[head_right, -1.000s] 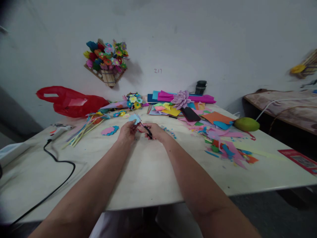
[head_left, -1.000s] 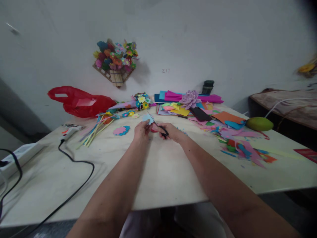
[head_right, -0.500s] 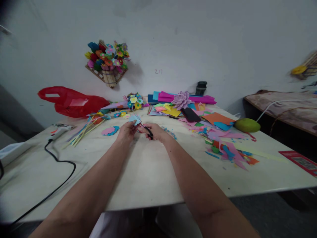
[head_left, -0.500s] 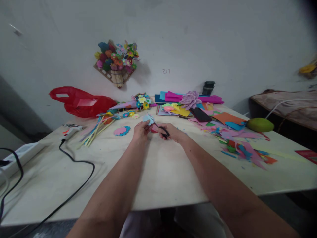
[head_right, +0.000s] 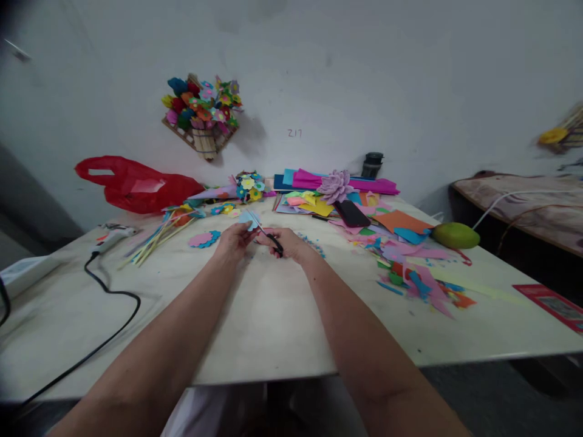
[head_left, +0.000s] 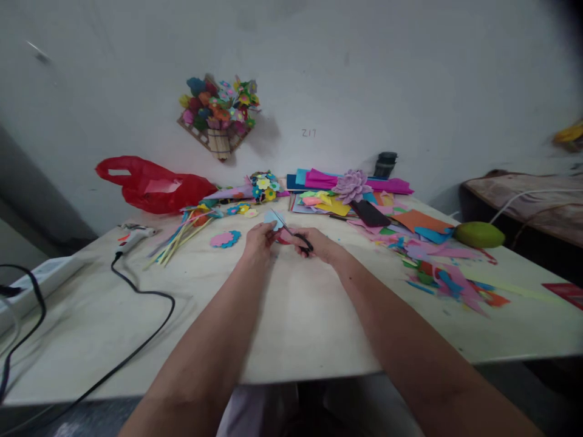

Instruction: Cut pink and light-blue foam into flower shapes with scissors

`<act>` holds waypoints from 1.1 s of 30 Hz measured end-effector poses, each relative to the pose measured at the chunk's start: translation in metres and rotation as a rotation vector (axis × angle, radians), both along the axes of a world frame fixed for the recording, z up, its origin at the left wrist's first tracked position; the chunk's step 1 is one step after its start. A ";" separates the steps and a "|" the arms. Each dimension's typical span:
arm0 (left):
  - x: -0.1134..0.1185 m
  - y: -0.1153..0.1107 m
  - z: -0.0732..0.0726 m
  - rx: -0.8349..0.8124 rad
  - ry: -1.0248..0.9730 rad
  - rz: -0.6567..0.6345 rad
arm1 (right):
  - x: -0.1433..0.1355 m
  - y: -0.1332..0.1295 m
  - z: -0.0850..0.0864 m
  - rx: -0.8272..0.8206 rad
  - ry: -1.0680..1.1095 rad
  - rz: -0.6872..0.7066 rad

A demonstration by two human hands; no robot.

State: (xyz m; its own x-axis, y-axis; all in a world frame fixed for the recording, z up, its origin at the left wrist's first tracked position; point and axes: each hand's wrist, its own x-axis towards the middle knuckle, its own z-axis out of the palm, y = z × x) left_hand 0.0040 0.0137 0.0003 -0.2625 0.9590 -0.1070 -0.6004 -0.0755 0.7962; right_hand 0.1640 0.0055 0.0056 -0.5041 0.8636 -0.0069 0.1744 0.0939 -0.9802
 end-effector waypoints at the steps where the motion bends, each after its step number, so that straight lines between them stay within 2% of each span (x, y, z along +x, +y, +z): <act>1: 0.000 0.000 0.000 0.005 0.004 -0.005 | 0.000 0.000 0.000 -0.002 0.004 0.000; 8: -0.001 0.001 -0.003 0.015 0.017 -0.004 | 0.000 0.004 -0.005 -0.002 0.063 0.031; 16: 0.002 -0.002 -0.001 0.025 0.000 -0.001 | -0.002 -0.003 0.000 0.010 0.045 -0.017; 23: 0.005 -0.003 -0.002 0.011 -0.042 0.043 | -0.007 -0.004 -0.003 -0.024 0.094 -0.036; 33: 0.011 -0.011 0.004 0.011 -0.045 0.071 | -0.007 -0.007 0.001 0.015 0.057 -0.043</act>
State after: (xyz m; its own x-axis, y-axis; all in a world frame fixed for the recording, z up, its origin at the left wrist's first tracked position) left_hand 0.0152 0.0026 0.0046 -0.3254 0.9392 -0.1101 -0.6281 -0.1276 0.7676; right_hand 0.1566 -0.0018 0.0063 -0.4654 0.8844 0.0337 0.1227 0.1022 -0.9872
